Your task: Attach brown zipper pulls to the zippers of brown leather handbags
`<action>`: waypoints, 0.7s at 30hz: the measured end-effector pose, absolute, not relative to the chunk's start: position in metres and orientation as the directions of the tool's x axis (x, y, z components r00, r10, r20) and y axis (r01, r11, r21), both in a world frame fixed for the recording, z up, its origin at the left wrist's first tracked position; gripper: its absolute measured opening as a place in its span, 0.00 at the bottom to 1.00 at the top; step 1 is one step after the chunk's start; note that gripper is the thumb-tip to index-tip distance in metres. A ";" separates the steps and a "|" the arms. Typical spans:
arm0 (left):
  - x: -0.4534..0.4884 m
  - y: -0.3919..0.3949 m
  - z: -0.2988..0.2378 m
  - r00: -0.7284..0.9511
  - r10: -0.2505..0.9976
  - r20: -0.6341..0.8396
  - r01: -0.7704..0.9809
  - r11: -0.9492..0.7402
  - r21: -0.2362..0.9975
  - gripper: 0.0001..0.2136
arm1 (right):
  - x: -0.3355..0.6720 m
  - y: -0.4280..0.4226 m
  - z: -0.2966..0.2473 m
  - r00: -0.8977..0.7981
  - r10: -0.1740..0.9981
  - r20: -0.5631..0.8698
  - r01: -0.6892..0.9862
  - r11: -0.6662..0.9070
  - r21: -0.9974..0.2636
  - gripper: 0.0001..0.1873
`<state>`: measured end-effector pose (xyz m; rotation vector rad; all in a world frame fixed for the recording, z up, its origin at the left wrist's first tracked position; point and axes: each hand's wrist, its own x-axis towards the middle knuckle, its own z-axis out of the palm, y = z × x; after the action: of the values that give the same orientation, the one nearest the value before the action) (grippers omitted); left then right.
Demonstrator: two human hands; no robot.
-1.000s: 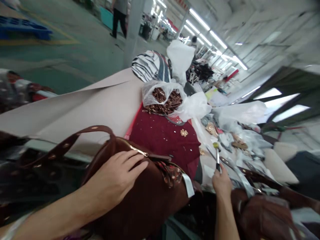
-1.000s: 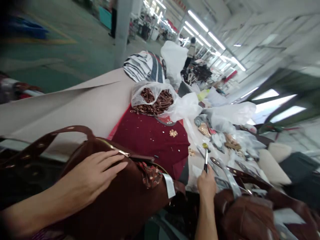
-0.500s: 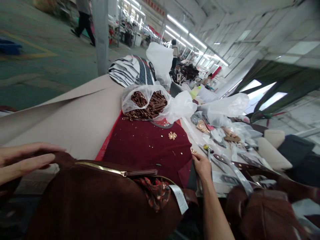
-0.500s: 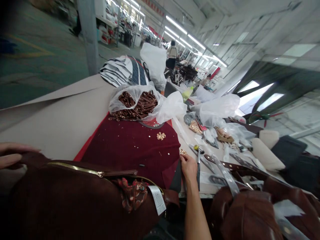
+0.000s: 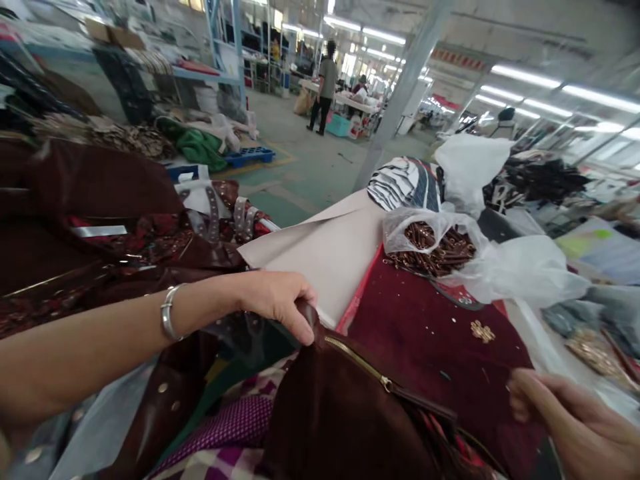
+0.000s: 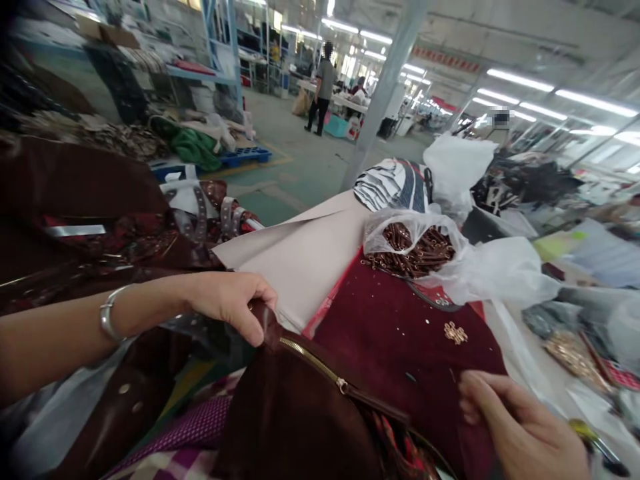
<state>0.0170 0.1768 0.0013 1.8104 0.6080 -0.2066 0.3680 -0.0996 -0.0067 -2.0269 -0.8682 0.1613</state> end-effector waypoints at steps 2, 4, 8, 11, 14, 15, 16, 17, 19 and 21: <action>0.011 0.168 0.005 0.873 0.283 -0.397 0.465 -0.238 0.852 0.20 | 0.314 -0.069 0.008 0.673 0.738 0.044 0.378 -0.292 -0.878 0.23; 0.005 0.160 0.009 0.894 0.265 -0.362 0.427 -0.250 0.869 0.19 | 0.263 -0.042 0.018 0.521 0.844 -0.130 0.197 -0.267 -0.943 0.24; -0.004 0.146 0.016 0.918 0.244 -0.312 0.362 -0.197 0.911 0.17 | 0.191 -0.008 0.023 0.190 0.930 -0.314 -0.004 -0.319 -0.948 0.22; -0.010 0.139 0.018 0.929 0.246 -0.275 0.327 -0.203 0.923 0.14 | 0.167 0.002 0.021 0.092 0.934 -0.346 -0.007 -0.347 -0.938 0.20; -0.014 0.134 0.018 0.941 0.236 -0.241 0.297 -0.238 0.925 0.13 | 0.157 0.004 0.022 0.078 0.937 -0.342 0.072 -0.347 -0.935 0.18; -0.015 0.133 0.018 0.946 0.231 -0.229 0.285 -0.249 0.925 0.13 | 0.156 0.004 0.024 0.082 0.937 -0.340 0.111 -0.348 -0.931 0.17; -0.015 0.132 0.018 0.949 0.227 -0.220 0.276 -0.258 0.926 0.12 | 0.155 0.004 0.026 0.086 0.936 -0.341 0.149 -0.351 -0.925 0.16; -0.016 0.130 0.018 0.951 0.226 -0.212 0.269 -0.264 0.926 0.12 | 0.153 0.003 0.027 0.087 0.934 -0.346 0.182 -0.357 -0.916 0.15; -0.018 0.127 0.019 0.952 0.227 -0.203 0.262 -0.273 0.925 0.12 | 0.151 0.001 0.031 0.081 0.931 -0.355 0.235 -0.364 -0.901 0.14; -0.020 0.122 0.022 0.952 0.232 -0.200 0.264 -0.289 0.920 0.11 | 0.148 -0.004 0.032 0.063 0.934 -0.352 0.282 -0.355 -0.891 0.12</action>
<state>-0.0198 0.1219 0.0219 1.8797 0.3617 -0.0329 0.1481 -0.0037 0.0318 -1.7110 -1.2213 1.3146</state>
